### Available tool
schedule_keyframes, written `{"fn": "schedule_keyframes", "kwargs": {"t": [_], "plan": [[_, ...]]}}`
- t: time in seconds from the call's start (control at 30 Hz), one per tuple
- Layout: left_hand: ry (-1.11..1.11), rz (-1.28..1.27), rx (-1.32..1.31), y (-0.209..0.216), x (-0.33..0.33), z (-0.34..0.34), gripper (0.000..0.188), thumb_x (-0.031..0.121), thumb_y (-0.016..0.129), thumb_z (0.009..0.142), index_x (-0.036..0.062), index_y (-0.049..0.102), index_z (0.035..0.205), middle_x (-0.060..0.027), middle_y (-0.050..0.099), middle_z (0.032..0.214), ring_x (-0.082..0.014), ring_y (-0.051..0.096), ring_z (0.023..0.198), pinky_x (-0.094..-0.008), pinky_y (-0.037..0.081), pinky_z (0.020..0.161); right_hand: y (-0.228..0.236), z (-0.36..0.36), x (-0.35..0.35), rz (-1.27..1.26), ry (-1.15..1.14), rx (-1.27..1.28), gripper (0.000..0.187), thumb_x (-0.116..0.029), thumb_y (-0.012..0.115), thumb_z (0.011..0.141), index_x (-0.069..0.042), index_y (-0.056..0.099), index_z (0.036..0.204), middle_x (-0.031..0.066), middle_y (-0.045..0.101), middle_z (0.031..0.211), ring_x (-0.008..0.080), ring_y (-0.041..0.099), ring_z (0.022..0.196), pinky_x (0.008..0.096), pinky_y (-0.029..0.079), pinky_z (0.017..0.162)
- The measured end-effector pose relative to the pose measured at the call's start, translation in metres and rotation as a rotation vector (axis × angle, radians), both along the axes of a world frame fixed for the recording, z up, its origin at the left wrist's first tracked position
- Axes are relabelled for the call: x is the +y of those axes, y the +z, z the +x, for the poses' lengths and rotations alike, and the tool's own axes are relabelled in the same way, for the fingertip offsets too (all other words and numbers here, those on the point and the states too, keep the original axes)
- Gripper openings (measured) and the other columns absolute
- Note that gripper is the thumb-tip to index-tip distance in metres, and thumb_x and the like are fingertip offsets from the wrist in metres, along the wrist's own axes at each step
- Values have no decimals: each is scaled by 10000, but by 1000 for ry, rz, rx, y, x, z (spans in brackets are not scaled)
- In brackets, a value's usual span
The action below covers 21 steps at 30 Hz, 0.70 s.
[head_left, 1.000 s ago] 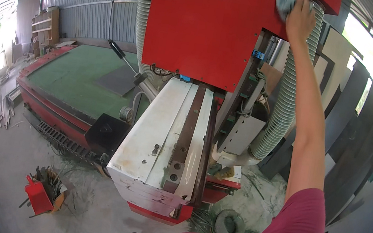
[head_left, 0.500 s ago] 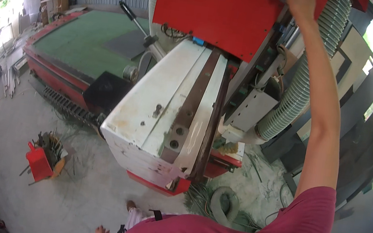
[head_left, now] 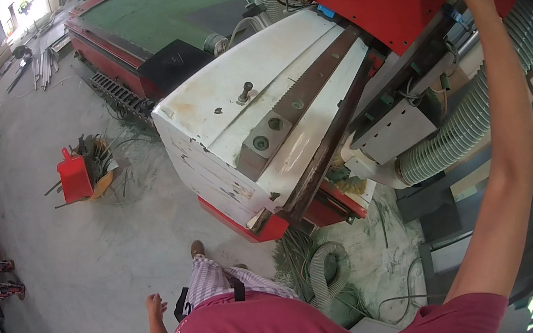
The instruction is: The recorder uses a rag to wipe down several wooden boards and parts of a large industrial machine.
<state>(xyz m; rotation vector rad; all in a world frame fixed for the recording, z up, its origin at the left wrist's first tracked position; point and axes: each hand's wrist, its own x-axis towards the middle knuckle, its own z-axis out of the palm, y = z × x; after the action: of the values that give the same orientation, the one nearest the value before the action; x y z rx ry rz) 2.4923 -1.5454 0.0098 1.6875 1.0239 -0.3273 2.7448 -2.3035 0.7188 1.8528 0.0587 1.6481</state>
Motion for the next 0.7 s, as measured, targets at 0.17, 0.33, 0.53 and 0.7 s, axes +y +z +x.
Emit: {"fn": "schedule_keyframes", "kwargs": {"t": [0.17, 0.33, 0.53, 0.7], "plan": [[110, 21, 106, -32, 27, -93, 321, 255, 506, 864, 30, 478, 1091, -118, 552, 845, -279, 611, 591, -373, 463, 433, -129, 31, -7, -46, 48, 516, 185, -111, 540, 784, -96, 609, 954, 114, 543, 1202, 267, 501, 1152, 383, 404, 948], [194, -68, -7, -28, 18, -37, 260, 251, 516, 865, 35, 490, 1008, -98, 520, 765, -263, 574, 549, -369, 452, 416, -90, 19, 9, -279, 224, 598, 207, -79, 540, 760, -105, 589, 959, 89, 508, 1220, 244, 493, 1145, 363, 403, 924], [128, -165, -199, 15, 58, 27, 211, 253, 542, 873, 52, 489, 909, -66, 466, 684, -221, 512, 506, -346, 450, 431, 44, 5, 15, 78, -36, -253, 276, -85, 493, 817, -112, 562, 1082, 165, 512, 1165, 330, 509, 1067, 461, 379, 900], [144, -264, -359, 55, 96, 72, 209, 255, 564, 880, 67, 489, 827, -39, 420, 616, -185, 460, 471, -326, 449, 444, -79, 47, 96, -269, 171, 544, 261, -108, 494, 816, -130, 557, 1069, 146, 512, 1169, 299, 493, 1131, 482, 382, 967]]}}
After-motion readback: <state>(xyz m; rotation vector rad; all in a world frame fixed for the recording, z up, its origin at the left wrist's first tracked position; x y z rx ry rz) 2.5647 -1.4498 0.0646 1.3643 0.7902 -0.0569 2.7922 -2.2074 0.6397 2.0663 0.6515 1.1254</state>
